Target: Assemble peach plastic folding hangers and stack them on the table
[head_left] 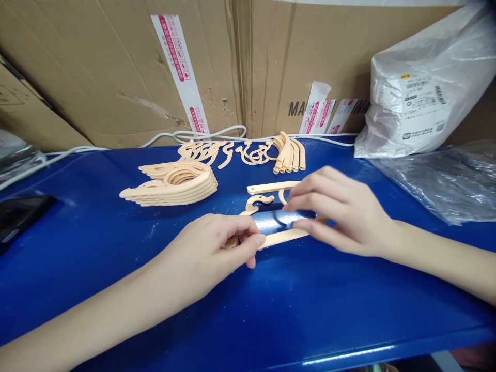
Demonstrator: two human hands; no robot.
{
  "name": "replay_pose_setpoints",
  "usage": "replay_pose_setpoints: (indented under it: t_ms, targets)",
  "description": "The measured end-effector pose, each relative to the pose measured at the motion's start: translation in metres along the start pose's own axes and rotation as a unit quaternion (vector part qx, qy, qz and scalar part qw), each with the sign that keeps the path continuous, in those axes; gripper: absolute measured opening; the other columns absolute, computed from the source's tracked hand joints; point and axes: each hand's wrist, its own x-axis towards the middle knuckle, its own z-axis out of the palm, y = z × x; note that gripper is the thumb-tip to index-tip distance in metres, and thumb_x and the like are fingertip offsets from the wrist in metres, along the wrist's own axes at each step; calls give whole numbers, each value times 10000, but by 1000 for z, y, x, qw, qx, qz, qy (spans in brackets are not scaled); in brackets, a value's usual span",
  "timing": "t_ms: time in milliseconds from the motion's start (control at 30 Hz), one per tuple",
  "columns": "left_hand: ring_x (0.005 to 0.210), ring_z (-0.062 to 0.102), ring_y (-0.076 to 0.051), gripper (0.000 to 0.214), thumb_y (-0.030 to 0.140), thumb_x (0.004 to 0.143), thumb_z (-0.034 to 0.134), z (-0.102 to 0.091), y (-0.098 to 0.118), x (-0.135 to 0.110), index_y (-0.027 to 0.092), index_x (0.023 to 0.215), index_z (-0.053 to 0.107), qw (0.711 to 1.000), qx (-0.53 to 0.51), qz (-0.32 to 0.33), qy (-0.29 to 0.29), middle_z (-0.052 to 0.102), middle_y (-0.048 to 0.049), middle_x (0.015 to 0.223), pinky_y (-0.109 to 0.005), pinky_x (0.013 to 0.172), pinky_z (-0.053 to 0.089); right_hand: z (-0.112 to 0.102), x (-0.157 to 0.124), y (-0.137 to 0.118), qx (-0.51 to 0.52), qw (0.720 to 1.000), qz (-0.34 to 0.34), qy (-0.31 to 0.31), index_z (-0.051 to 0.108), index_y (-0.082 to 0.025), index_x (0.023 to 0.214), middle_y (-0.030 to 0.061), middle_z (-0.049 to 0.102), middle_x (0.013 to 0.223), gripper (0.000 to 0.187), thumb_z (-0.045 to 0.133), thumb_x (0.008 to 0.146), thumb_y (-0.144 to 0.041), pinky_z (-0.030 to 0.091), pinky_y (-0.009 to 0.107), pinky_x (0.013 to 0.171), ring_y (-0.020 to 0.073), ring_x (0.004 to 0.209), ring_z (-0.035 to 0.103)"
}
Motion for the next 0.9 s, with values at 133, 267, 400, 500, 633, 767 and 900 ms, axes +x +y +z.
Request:
replay_pose_setpoints:
  t_ms: [133,267,400,500,633,767,900]
  targets:
    - [465,534,-77,307,287,933,462,-3,0,0,202,692,632,999,32,23,28,615,66,565,-175,452,340,-5,1,16,-47,996,69,12,625,-181,907,112,654,1087,171,485,960,-264,463,411,852,238,963,584]
    - [382,460,-59,240,261,941,456,-3,0,-2,211,758,604,994,80,53,51,539,101,494,-174,409,282,-3,0,28,-35,991,124,-23,582,-174,955,95,670,1018,134,530,936,-297,463,374,809,231,923,612]
    - [429,511,-94,239,260,980,390,2,-6,-4,206,838,574,965,209,129,93,553,75,539,-217,437,293,-2,-1,29,-34,988,141,-54,570,-191,957,44,699,897,122,499,957,-289,441,326,724,184,763,628]
    - [498,555,-124,293,283,1007,341,8,-13,-2,197,814,543,906,320,245,127,593,33,617,-258,464,309,-3,-1,27,-43,986,145,-68,580,-199,969,38,706,863,121,481,964,-268,431,307,685,172,718,625]
    - [485,490,-138,259,293,969,391,11,-17,0,202,755,506,870,357,320,116,532,29,595,-281,466,322,-3,-3,26,-62,985,143,-75,599,-201,1009,35,706,847,162,468,973,-288,435,300,664,170,706,623]
    - [526,454,-149,131,167,839,429,9,-14,0,192,747,518,872,345,338,83,504,16,622,-287,505,375,-2,-5,26,-83,984,137,-77,613,-191,1024,44,711,882,201,447,991,-299,448,299,665,169,720,629]
    - [567,444,-167,128,151,799,439,7,-13,1,177,755,557,863,354,351,85,512,-2,639,-307,540,404,-1,-6,26,-83,983,143,-82,632,-193,1049,53,723,930,228,444,997,-311,463,300,674,180,760,653]
